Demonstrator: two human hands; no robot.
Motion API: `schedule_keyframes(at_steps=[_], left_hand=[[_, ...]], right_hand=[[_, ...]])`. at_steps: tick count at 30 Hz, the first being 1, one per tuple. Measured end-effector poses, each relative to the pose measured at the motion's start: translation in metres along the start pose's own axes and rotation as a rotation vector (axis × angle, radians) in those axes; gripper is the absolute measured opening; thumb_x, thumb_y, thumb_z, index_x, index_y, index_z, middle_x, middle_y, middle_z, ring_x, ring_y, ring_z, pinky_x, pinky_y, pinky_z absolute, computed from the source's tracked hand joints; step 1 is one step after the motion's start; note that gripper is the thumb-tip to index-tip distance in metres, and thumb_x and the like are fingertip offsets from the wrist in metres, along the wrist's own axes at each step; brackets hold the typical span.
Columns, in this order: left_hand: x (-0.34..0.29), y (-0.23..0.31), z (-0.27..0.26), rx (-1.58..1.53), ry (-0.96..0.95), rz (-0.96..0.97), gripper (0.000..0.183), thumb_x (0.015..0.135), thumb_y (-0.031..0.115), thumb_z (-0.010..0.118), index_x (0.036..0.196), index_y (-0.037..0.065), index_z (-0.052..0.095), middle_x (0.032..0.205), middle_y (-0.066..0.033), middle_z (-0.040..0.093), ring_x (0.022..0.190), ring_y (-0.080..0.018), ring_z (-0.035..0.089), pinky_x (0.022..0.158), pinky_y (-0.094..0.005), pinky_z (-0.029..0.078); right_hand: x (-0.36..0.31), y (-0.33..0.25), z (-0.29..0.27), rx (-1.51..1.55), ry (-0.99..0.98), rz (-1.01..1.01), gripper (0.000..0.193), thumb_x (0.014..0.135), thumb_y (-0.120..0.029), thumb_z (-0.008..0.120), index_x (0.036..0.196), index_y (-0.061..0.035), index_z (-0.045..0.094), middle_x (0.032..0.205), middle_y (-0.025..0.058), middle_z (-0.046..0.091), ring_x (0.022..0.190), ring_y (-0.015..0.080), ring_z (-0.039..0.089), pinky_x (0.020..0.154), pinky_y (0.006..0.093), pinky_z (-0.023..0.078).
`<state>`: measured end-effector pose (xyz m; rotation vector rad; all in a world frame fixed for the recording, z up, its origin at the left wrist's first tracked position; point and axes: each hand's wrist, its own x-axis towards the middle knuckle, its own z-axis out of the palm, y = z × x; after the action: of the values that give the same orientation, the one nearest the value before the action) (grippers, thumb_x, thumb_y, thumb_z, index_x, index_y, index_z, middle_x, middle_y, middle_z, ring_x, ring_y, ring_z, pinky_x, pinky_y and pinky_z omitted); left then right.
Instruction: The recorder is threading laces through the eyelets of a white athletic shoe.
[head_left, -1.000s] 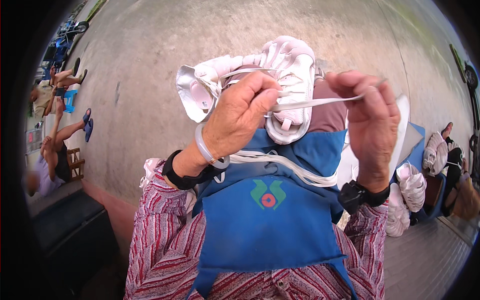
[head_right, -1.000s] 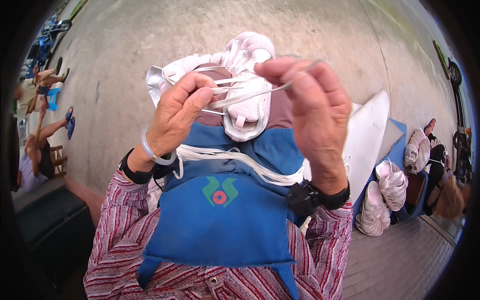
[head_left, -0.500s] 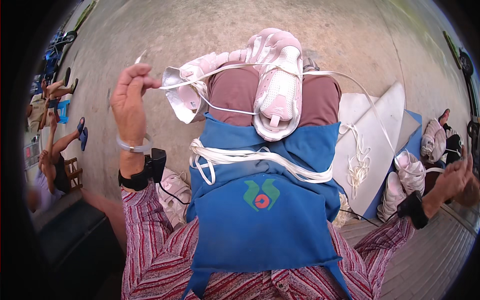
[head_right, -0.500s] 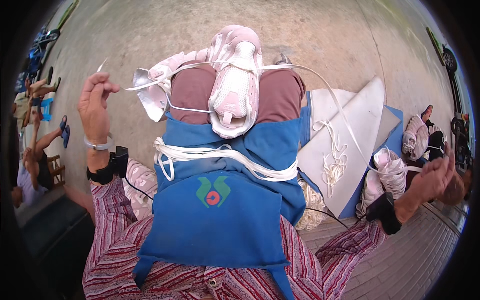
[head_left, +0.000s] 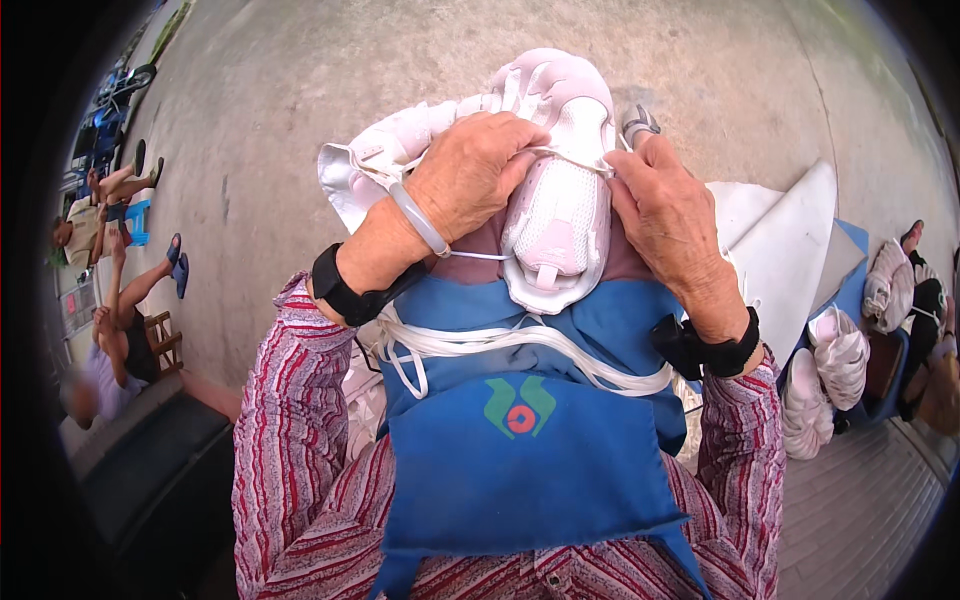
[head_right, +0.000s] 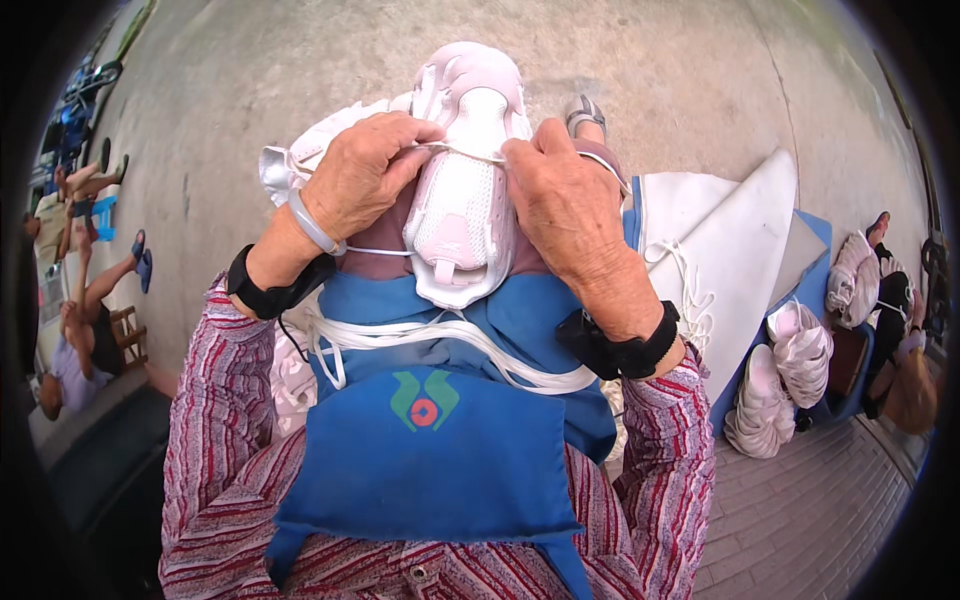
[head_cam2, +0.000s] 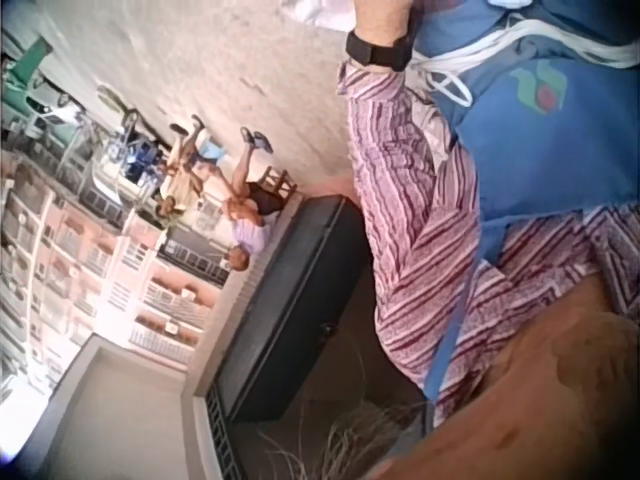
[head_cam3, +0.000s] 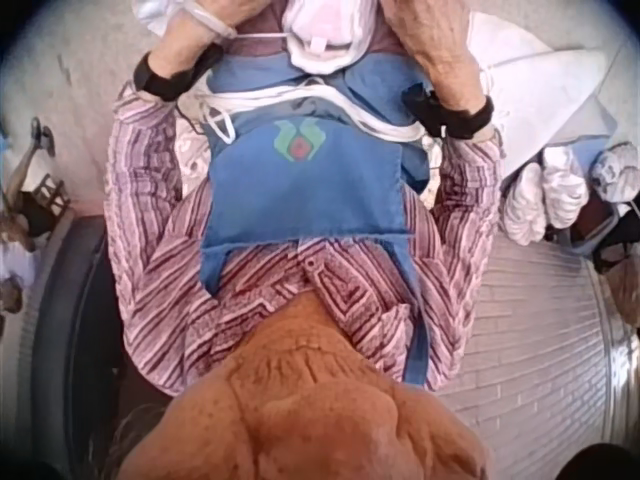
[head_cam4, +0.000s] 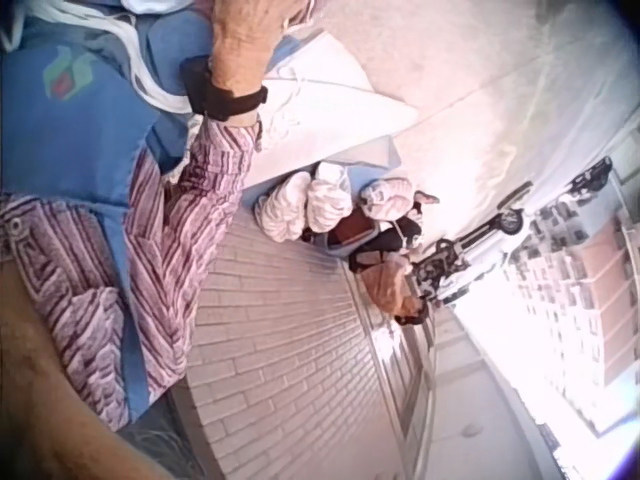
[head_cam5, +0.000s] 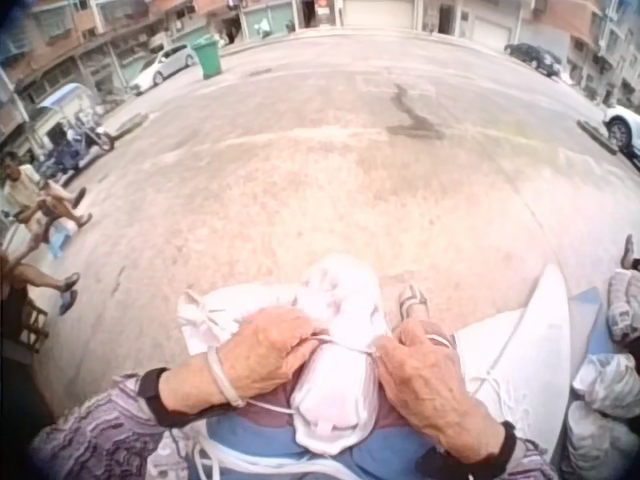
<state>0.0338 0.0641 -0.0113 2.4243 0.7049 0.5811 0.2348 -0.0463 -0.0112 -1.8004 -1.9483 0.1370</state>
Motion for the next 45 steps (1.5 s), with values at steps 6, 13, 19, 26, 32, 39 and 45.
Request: schedule_keyframes(at_steps=[6,13,19,26,32,39,45], left_hand=[[-0.003,0.001,-0.003,0.039,-0.067,0.018,0.014,0.084,0.01,0.066,0.095,0.001,0.068,0.081,-0.0133,0.065,0.076,-0.0279,0.064,0.069,-0.0337,0.05],[0.0,0.004,-0.008,-0.124,-0.198,-0.222,0.015,0.087,0.013,0.066,0.094,0.0,0.066,0.081,-0.0129,0.067,0.072,-0.0226,0.064,0.065,-0.0306,0.049],[-0.002,-0.003,-0.005,-0.024,-0.08,0.035,0.014,0.086,0.012,0.064,0.094,0.002,0.067,0.08,-0.0121,0.066,0.07,-0.0255,0.063,0.065,-0.0311,0.049],[-0.006,-0.01,-0.007,-0.016,-0.189,0.049,0.016,0.087,0.014,0.064,0.096,0.001,0.067,0.082,-0.0098,0.067,0.07,-0.0224,0.063,0.067,-0.0301,0.05],[-0.001,0.005,-0.005,-0.226,-0.245,-0.184,0.021,0.091,0.02,0.063,0.099,0.0,0.064,0.079,-0.005,0.064,0.072,-0.0114,0.058,0.066,-0.0271,0.048],[0.015,0.009,-0.006,-0.225,-0.416,-0.36,0.029,0.092,0.027,0.057,0.08,0.0,0.059,0.066,0.0009,0.049,0.06,-0.009,0.042,0.055,-0.0278,0.038],[0.021,0.008,-0.009,-0.339,-0.554,-0.609,0.028,0.09,0.026,0.055,0.076,0.002,0.058,0.063,0.0041,0.046,0.057,-0.0061,0.038,0.053,-0.023,0.033]], right_hand=[[-0.004,0.004,-0.001,0.02,-0.029,-0.031,0.004,0.081,-0.011,0.061,0.082,-0.0079,0.062,0.082,0.0069,0.054,0.073,0.0268,0.06,0.058,0.0381,0.05],[-0.003,0.012,0.001,-0.014,-0.076,-0.077,0.006,0.08,-0.012,0.061,0.079,-0.0063,0.058,0.081,0.0074,0.053,0.072,0.0268,0.06,0.058,0.0381,0.051],[-0.012,0.011,0.0,-0.022,-0.064,-0.118,0.005,0.08,-0.01,0.06,0.078,-0.0061,0.057,0.077,0.0068,0.052,0.069,0.0257,0.06,0.056,0.036,0.05],[-0.004,0.02,-0.011,-0.021,-0.086,-0.114,0.007,0.083,-0.011,0.061,0.088,-0.0061,0.061,0.082,0.0061,0.056,0.072,0.0265,0.062,0.059,0.0355,0.051],[-0.02,0.01,-0.005,0.107,-0.083,-0.059,0.012,0.083,-0.012,0.064,0.094,-0.0075,0.063,0.087,0.0067,0.059,0.074,0.0266,0.063,0.062,0.0355,0.052],[-0.02,0.004,0.0,0.214,-0.025,-0.039,0.012,0.083,-0.014,0.065,0.093,-0.0063,0.064,0.083,0.0089,0.06,0.074,0.028,0.062,0.065,0.0363,0.051],[-0.015,0.001,-0.007,0.38,-0.115,0.054,0.015,0.085,-0.015,0.062,0.08,-0.0003,0.063,0.072,0.0162,0.059,0.071,0.0347,0.059,0.066,0.0409,0.046]])
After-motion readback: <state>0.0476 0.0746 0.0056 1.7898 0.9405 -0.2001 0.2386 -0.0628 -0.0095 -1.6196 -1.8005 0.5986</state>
